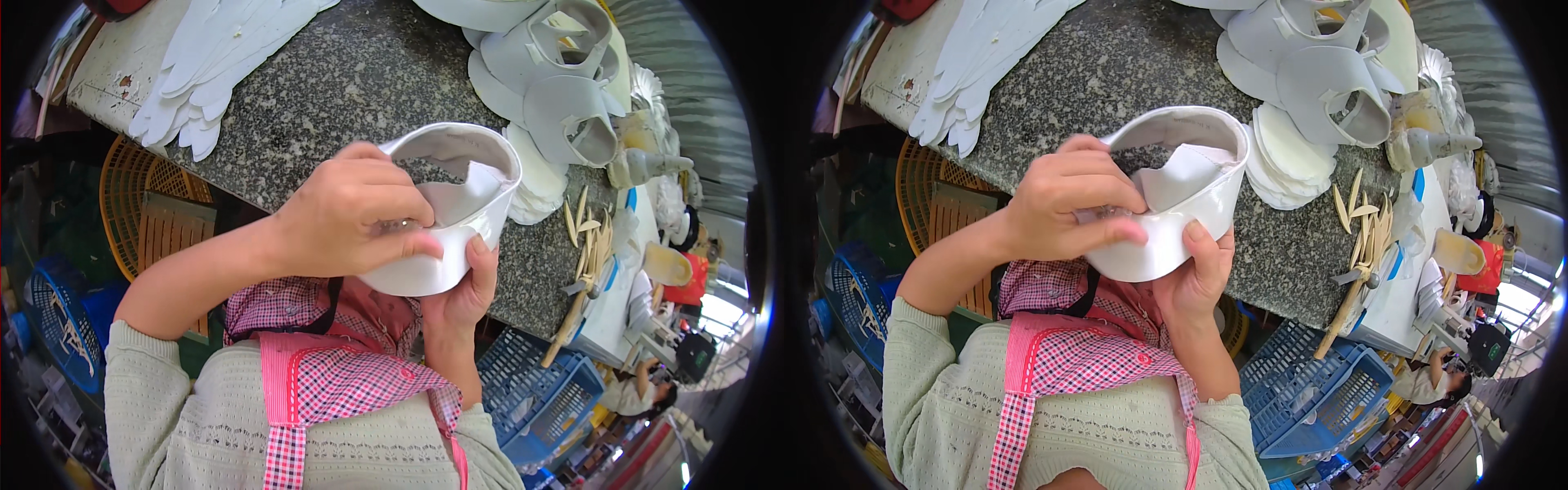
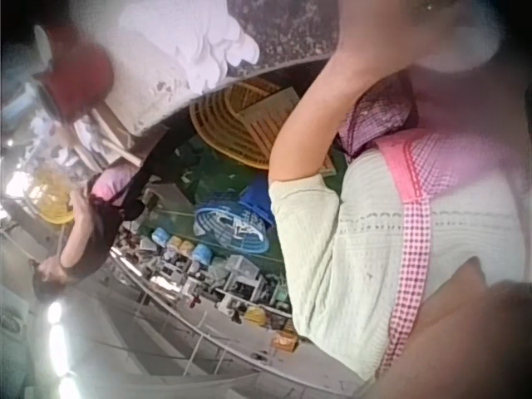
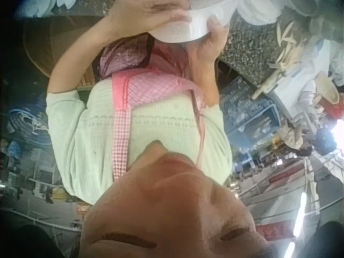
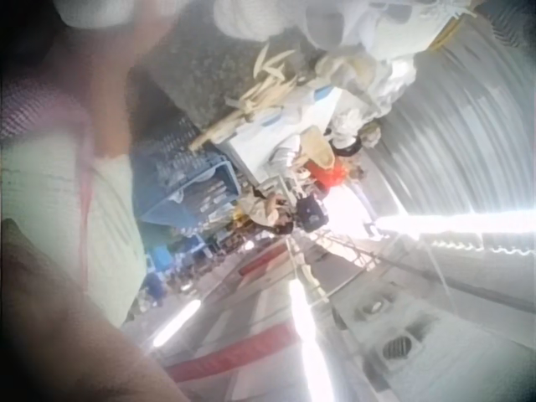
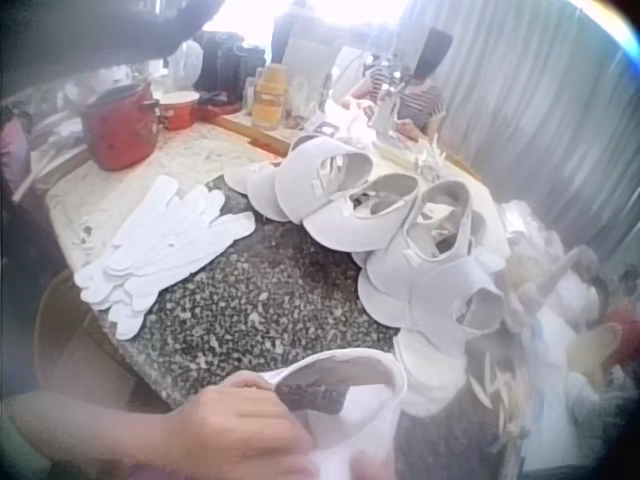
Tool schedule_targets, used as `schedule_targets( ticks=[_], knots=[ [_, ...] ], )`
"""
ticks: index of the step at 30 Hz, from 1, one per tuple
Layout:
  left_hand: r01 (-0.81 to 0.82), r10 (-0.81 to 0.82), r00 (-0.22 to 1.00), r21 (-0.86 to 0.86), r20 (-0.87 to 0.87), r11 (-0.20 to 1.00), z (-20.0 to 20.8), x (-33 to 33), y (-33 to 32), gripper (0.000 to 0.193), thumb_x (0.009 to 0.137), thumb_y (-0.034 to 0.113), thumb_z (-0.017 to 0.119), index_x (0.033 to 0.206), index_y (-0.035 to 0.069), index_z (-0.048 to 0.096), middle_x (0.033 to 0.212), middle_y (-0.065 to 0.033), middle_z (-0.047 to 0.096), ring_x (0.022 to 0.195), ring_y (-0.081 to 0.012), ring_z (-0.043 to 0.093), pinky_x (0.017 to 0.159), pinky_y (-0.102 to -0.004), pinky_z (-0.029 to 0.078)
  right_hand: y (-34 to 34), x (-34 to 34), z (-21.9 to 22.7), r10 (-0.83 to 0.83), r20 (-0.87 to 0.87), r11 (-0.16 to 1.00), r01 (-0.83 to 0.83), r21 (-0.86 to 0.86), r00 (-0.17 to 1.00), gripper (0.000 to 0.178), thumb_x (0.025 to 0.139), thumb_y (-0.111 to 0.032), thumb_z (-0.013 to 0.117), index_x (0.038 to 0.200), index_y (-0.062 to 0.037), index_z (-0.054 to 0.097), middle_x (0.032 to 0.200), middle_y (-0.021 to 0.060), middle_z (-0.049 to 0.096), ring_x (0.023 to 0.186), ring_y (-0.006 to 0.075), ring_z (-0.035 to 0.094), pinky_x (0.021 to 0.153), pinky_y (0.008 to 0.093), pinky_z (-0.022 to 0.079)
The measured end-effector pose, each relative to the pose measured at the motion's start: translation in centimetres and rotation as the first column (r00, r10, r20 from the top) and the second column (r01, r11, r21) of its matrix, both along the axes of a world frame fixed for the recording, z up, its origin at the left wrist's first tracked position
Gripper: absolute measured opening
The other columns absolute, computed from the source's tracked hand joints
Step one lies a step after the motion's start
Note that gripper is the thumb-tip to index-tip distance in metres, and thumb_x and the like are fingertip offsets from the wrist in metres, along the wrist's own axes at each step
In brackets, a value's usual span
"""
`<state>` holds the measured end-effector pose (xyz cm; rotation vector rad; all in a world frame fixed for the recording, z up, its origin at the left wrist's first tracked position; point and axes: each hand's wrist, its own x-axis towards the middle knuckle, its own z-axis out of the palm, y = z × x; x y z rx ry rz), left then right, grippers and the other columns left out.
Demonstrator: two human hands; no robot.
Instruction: The person takes heated stiffening pieces from a cooker and assembles shoe uppers by inserting and pressing the internal components and linings into shape by hand.
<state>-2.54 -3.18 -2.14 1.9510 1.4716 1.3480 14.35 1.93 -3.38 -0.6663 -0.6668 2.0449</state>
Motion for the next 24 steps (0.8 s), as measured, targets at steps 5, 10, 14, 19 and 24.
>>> schedule_targets(
  ticks=[5, 10, 14, 19, 24],
  knots=[
    [-0.085, 0.097, 0.969, 0.065, -0.227, 0.994, 0.8, 1.5, 0.3, 0.015, 0.074, 0.025, 0.070, 0.082, 0.013, 0.064, 0.071, 0.0035, 0.055, 0.067, -0.0126, 0.053, 0.072, -0.0338, 0.031, 0.2, 0.2, 0.1, -0.210, 0.101, 0.968, 0.192, 0.164, 0.973, 0.044, 0.079, -0.007, 0.059, 0.119, 0.0048, 0.045, 0.110, 0.0146, 0.057, 0.098, 0.0227, 0.059, 0.088, 0.0370, 0.048],
    [0.045, -0.095, 0.955, -0.180, -0.281, 0.983, 2.4, 0.7, 0.6, 0.011, 0.080, 0.021, 0.064, 0.082, 0.013, 0.057, 0.072, 0.0024, 0.050, 0.072, -0.0153, 0.052, 0.077, -0.0398, 0.029, 0.9, 0.8, -0.4, -0.182, 0.172, 0.919, 0.105, 0.380, 0.968, 0.048, 0.079, -0.015, 0.062, 0.119, 0.0045, 0.044, 0.110, 0.0139, 0.056, 0.097, 0.0223, 0.059, 0.088, 0.0360, 0.048],
    [0.141, -0.186, 0.938, -0.171, -0.291, 0.975, 2.0, 0.0, 1.2, 0.004, 0.083, 0.017, 0.058, 0.085, 0.013, 0.055, 0.070, 0.0003, 0.051, 0.073, -0.0186, 0.055, 0.086, -0.0468, 0.027, 2.4, 1.7, -0.7, 0.056, -0.121, 0.998, -0.053, 0.027, 0.991, 0.057, 0.074, -0.021, 0.071, 0.117, 0.0054, 0.044, 0.104, 0.0124, 0.057, 0.092, 0.0208, 0.059, 0.084, 0.0342, 0.050],
    [0.284, -0.452, 0.868, -0.540, -0.207, 0.793, 2.9, -0.6, 1.8, 0.004, 0.086, 0.017, 0.055, 0.088, 0.014, 0.055, 0.065, -0.0016, 0.053, 0.073, -0.0218, 0.058, 0.093, -0.0515, 0.025, 3.0, 2.9, 0.1, 0.183, -0.047, 0.983, -0.182, 0.027, 0.982, 0.048, 0.081, -0.021, 0.062, 0.122, -0.0015, 0.047, 0.115, 0.0142, 0.056, 0.108, 0.0279, 0.054, 0.095, 0.0453, 0.042],
    [0.235, -0.475, 0.848, -0.638, -0.235, 0.734, 2.7, -1.1, 1.7, 0.009, 0.087, 0.018, 0.054, 0.095, 0.013, 0.056, 0.065, -0.0040, 0.053, 0.075, -0.0241, 0.059, 0.094, -0.0565, 0.024, 2.2, 1.5, 2.8, 0.091, -0.077, 0.969, -0.106, -0.222, 0.993, 0.054, 0.074, -0.005, 0.064, 0.122, 0.0016, 0.041, 0.110, 0.0150, 0.055, 0.104, 0.0248, 0.056, 0.092, 0.0406, 0.046]
  ],
)
